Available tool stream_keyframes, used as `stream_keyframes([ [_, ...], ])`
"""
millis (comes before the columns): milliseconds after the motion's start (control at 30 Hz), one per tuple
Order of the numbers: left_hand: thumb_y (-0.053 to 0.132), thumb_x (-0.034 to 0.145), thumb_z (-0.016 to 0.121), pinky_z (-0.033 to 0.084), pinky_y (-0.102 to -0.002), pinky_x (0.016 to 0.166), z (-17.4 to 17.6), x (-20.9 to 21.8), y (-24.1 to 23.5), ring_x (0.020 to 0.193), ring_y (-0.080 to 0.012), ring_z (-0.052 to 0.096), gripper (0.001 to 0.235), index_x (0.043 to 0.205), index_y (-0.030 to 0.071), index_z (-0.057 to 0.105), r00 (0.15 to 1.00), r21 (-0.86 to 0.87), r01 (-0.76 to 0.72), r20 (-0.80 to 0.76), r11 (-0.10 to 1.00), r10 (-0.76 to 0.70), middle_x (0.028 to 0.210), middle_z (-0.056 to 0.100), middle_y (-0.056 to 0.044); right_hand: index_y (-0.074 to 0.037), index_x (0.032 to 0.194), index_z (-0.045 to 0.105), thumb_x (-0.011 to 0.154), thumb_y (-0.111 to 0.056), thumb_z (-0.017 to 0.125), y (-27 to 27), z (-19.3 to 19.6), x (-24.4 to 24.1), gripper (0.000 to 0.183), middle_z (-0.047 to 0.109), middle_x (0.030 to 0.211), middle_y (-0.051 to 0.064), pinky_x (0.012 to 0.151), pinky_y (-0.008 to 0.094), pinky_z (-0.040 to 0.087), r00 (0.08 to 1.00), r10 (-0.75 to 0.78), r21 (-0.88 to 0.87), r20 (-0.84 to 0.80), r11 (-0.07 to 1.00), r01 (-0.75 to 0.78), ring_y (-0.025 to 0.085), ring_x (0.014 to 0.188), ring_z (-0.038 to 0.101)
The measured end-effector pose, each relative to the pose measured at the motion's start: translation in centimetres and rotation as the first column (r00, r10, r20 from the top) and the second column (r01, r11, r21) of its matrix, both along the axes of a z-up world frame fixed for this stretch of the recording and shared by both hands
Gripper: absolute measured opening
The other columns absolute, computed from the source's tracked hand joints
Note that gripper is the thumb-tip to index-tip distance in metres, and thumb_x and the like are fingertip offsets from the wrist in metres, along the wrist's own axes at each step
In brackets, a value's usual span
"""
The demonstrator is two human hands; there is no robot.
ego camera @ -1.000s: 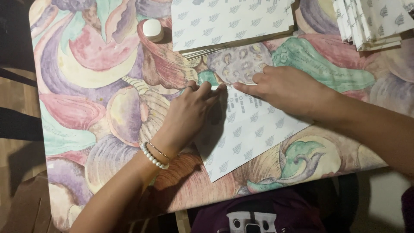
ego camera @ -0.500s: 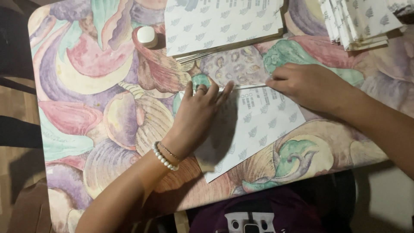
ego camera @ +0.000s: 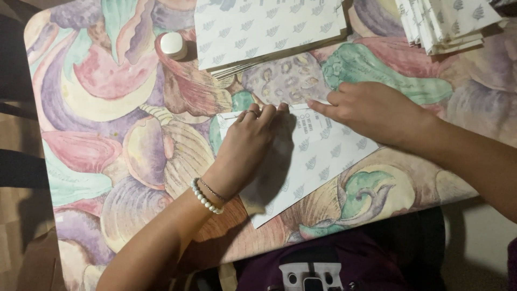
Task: Folding individual sheets of printed paper into triangular shapes on a table.
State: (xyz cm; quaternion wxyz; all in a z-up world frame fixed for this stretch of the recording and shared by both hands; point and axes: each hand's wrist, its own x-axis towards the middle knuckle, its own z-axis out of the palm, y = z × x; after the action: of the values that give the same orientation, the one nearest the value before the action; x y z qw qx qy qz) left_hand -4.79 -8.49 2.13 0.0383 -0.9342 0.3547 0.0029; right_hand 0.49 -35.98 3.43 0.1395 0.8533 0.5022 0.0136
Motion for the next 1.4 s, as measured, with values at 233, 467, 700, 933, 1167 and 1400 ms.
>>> stream_keyframes([
  [233, 0.000, 0.077, 0.076, 0.061, -0.048, 0.088, -1.3, 0.9, 0.3, 0.114, -0.0414, 0.064, 0.056, 0.132, -0.001, 0.065, 0.994, -0.005, 0.065, 0.089, 0.998, -0.064, 0.122, 0.057, -0.014, -0.022, 0.144, 0.057, 0.099, -0.011, 0.051, 0.1, 0.0, 0.3, 0.046, 0.065, 0.092, 0.001, 0.075, 0.030, 0.056, 0.999, -0.010, -0.021, 0.042, 1.000, 0.010, 0.017, 0.086, 0.064],
  [467, -0.002, 0.080, 0.074, 0.061, -0.056, 0.081, -1.4, 1.2, -1.6, 0.108, -0.0446, 0.068, 0.061, 0.140, 0.007, 0.062, 0.996, -0.056, -0.050, -0.070, 0.997, 0.046, 0.112, 0.062, -0.013, -0.017, 0.134, 0.063, 0.104, -0.010, 0.045, -1.6, -1.0, 0.5, 0.036, 0.064, 0.093, -0.001, 0.078, 0.031, 0.054, 0.994, -0.075, 0.011, -0.077, 0.997, 0.076, 0.017, 0.089, 0.063],
  [700, 0.002, 0.088, 0.064, 0.062, -0.032, 0.068, -0.7, 0.9, -2.4, 0.096, -0.0238, 0.063, 0.064, 0.148, 0.016, 0.047, 0.995, 0.003, -0.092, 0.035, 0.996, 0.092, 0.111, 0.057, -0.003, -0.008, 0.146, 0.054, 0.080, 0.015, 0.068, -1.3, -0.9, 1.0, 0.071, 0.069, 0.093, -0.003, 0.055, 0.034, 0.057, 0.985, -0.113, -0.120, -0.126, 0.988, 0.098, 0.020, 0.082, 0.062],
  [933, 0.011, 0.094, 0.062, 0.062, -0.038, 0.072, -0.8, 1.1, -2.9, 0.104, -0.0265, 0.061, 0.058, 0.148, 0.025, 0.049, 0.992, 0.031, -0.125, 0.037, 0.992, 0.124, 0.110, 0.053, -0.001, -0.012, 0.138, 0.060, 0.093, -0.001, 0.061, -1.4, -0.7, 1.1, 0.046, 0.069, 0.099, 0.000, 0.060, 0.032, 0.060, 0.984, -0.137, -0.087, -0.112, 0.988, 0.127, 0.020, 0.090, 0.063],
  [1167, 0.002, 0.088, 0.069, 0.063, -0.036, 0.064, -0.7, 1.0, -2.8, 0.087, -0.0231, 0.058, 0.057, 0.140, 0.023, 0.060, 0.990, -0.035, -0.128, 0.054, 0.991, 0.130, 0.102, 0.051, -0.002, -0.033, 0.148, 0.052, 0.094, -0.034, 0.058, -3.8, 0.5, 0.6, 0.054, 0.057, 0.096, -0.004, 0.062, 0.029, 0.063, 0.918, -0.385, -0.270, -0.089, 0.897, 0.350, 0.017, 0.096, 0.058],
  [1400, 0.007, 0.093, 0.063, 0.063, -0.039, 0.065, -1.1, 0.8, -3.0, 0.093, -0.0272, 0.060, 0.054, 0.145, 0.021, 0.056, 0.986, -0.063, -0.150, 0.066, 0.987, 0.154, 0.102, 0.051, -0.002, -0.028, 0.148, 0.046, 0.080, 0.008, 0.054, 1.7, -0.6, -0.4, 0.077, 0.023, 0.168, 0.014, 0.118, 0.050, 0.029, 0.922, -0.297, 0.152, -0.247, 0.928, 0.340, 0.030, 0.146, 0.030],
])
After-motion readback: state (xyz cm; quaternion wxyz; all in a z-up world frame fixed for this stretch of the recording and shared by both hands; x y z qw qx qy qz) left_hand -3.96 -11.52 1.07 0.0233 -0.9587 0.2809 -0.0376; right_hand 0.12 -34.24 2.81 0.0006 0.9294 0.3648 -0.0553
